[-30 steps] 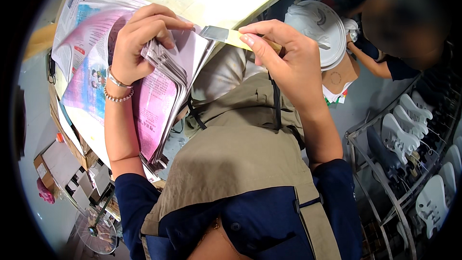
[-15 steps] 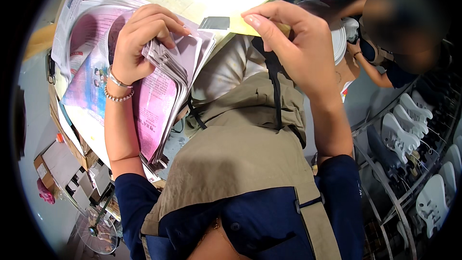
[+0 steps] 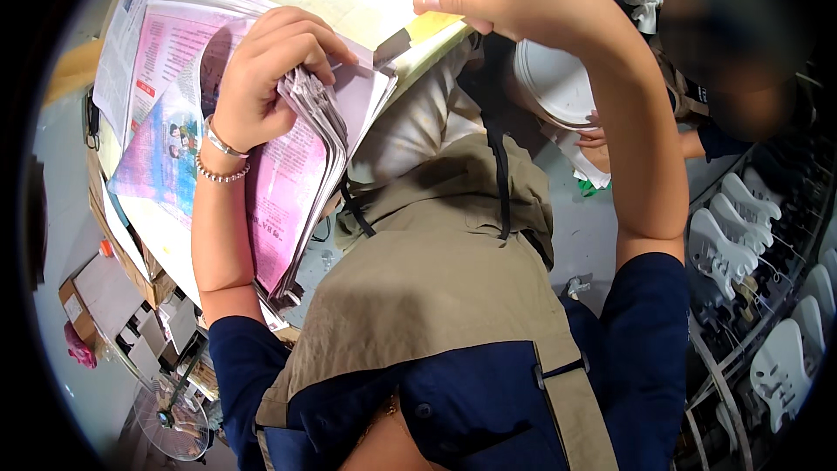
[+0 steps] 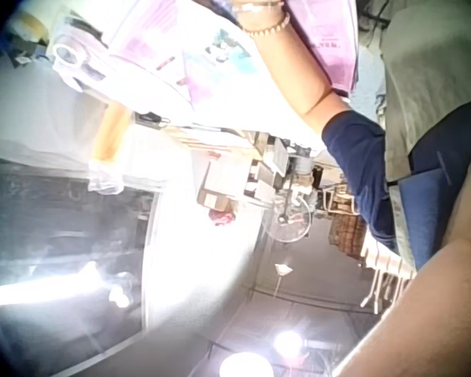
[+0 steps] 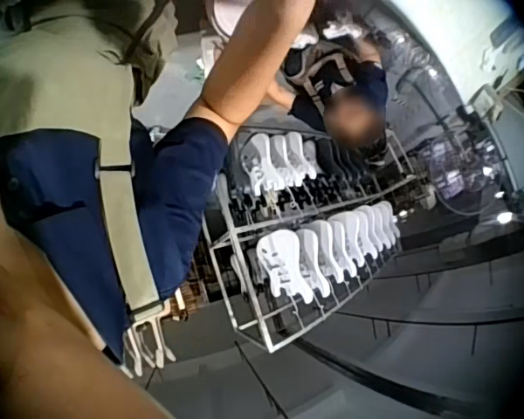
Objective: The person applies glue to the spine of a stack of papers using a small brush. They hold the stack in their left hand and repeatedly dip the brush into a container to apply adhesive along the binding edge. The person works methodically, ensuring the glue covers the spine area of the paper stack.
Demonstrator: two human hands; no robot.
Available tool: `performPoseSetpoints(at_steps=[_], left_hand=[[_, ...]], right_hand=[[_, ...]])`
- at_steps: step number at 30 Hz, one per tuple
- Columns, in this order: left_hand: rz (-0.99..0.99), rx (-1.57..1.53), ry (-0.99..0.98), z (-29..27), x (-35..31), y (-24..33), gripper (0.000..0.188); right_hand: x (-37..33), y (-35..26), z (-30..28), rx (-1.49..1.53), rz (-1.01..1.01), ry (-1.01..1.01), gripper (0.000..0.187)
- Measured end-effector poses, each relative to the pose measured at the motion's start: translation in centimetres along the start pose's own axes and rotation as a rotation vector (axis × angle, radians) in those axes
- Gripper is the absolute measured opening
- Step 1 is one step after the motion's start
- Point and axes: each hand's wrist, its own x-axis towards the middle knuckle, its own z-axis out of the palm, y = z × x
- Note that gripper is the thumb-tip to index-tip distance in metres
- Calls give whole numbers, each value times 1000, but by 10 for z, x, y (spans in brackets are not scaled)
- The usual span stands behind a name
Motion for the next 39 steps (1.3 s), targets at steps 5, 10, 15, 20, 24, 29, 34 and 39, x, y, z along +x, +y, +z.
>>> performPoseSetpoints(at_steps=[5,10,15,20,24,29,34,39], left_hand=[[-7,-10,6,2,1,2,18],[-20,-8,-11,2,1,1,20],[-9,-31,16,5,1,-1,20],[-12,-53,13,5,1,1,19],[-11,-144,-5,-1,7,4,15],[-140,-784,148,9,-4,-23,38],[-72,-949,252,8,-15,-38,34],[-353,-947,346,0,-22,-16,26]], right_hand=[[16,-2,-4,-98,-17,-154,21],[30,-4,7,-176,-44,-281,21],[27,6,1,-105,-48,-314,20],[20,22,19,-80,-99,-259,20],[1,14,53,9,-62,-261,17],[-28,7,114,172,-36,-266,17],[-43,5,199,163,-274,-313,16],[-42,17,267,7,-542,-389,13]])
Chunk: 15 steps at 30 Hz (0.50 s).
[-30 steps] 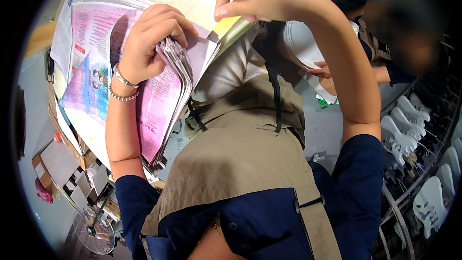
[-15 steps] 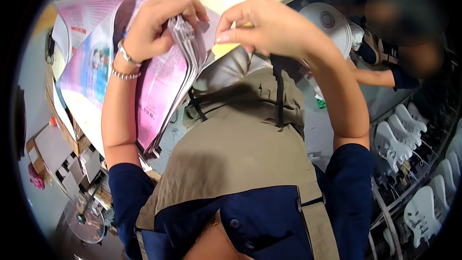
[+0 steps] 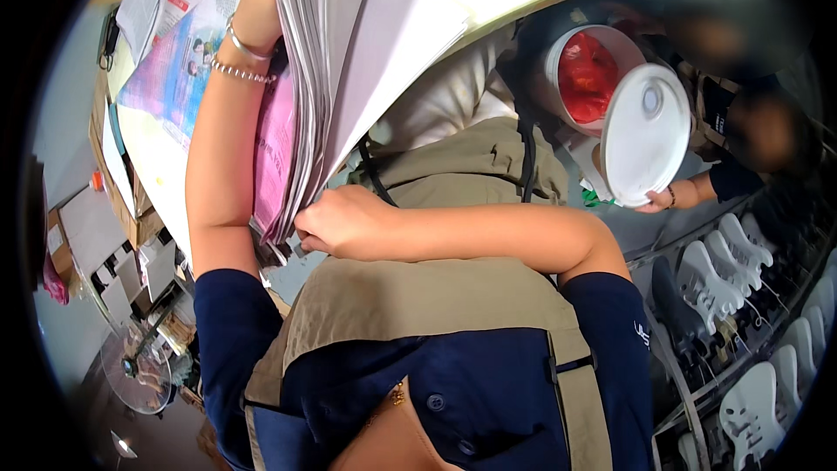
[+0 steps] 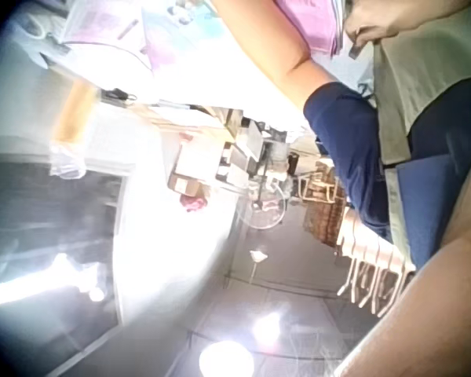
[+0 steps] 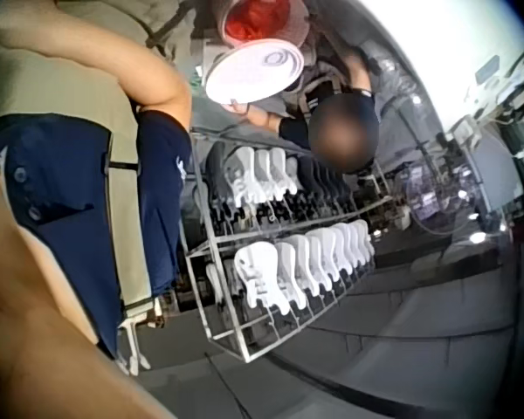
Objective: The person applies glue to the spine of a stack of papers using a small brush. They hold the stack in their left hand and repeatedly dip the brush into a container to apply adhesive along the binding edge. The person works methodically, ensuring the glue covers the spine area of the paper stack.
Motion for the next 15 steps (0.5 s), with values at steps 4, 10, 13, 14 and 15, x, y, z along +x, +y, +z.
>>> performPoseSetpoints(at_steps=[4,10,13,14,15], left_hand=[[291,477,-293,-5,9,3,4],[368,669,-266,6,6,6,7],[346,834,-337,16,15,20,13],[339,819,-337,17,16,19,14],[332,805,-336,17,16,16,15]], right_hand=[[-24,-7,-57,131,65,-34,15],[-98,-25,-149,221,345,527,13],[-104,-17,-162,110,351,920,15],[-104,-13,-166,90,388,997,15],[-102,-9,-167,106,347,1018,15]])
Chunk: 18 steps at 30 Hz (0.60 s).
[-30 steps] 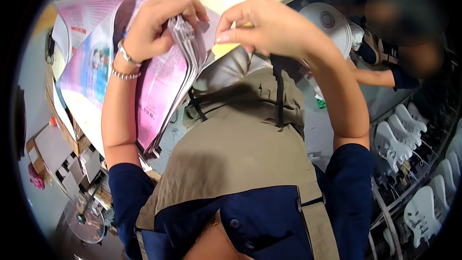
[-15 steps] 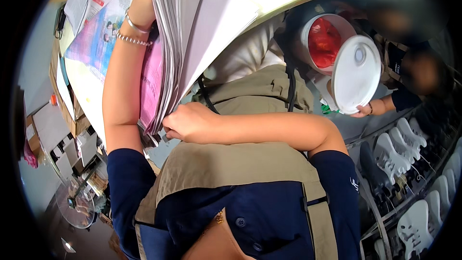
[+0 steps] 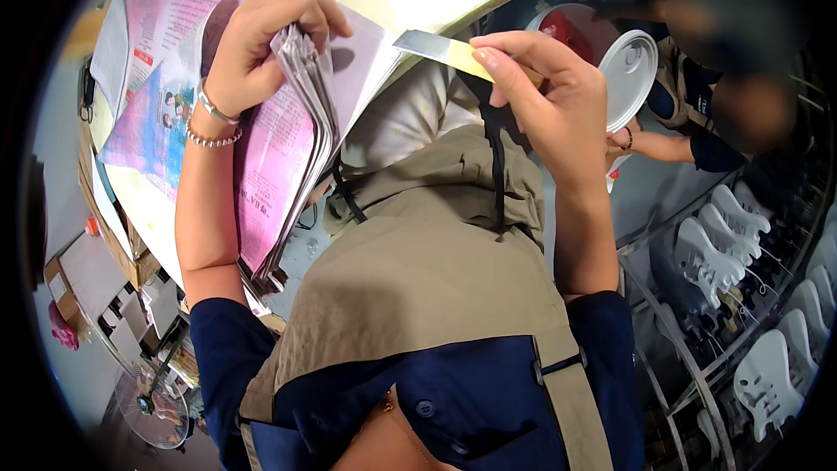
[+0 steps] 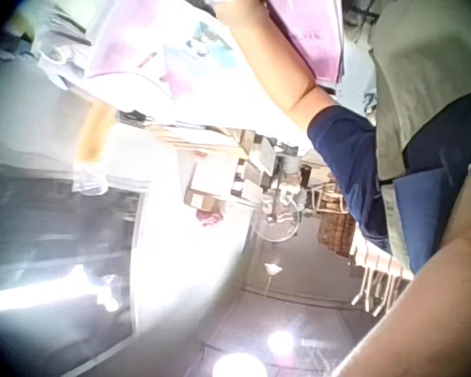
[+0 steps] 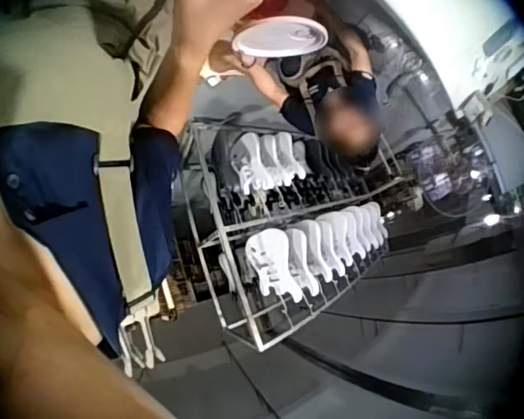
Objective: The person applies glue to the spine of a stack of papers using a small brush. They hold the stack in their left hand and repeatedly dip the brush into a container to apply adhesive along the binding edge. The person works methodically, ensuring the glue covers the spine area of the paper stack.
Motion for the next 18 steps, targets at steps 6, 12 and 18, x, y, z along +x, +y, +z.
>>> performPoseSetpoints(at_steps=[6,12,18], left_hand=[[-70,8,-50,3,2,6,12],[-48,54,-52,4,-2,-1,10],[-14,83,-52,2,-3,0,13]], right_hand=[[7,-2,9,-106,-65,-16,12],[5,-4,10,-84,-109,-35,12],[8,-1,9,-93,-127,-23,11]])
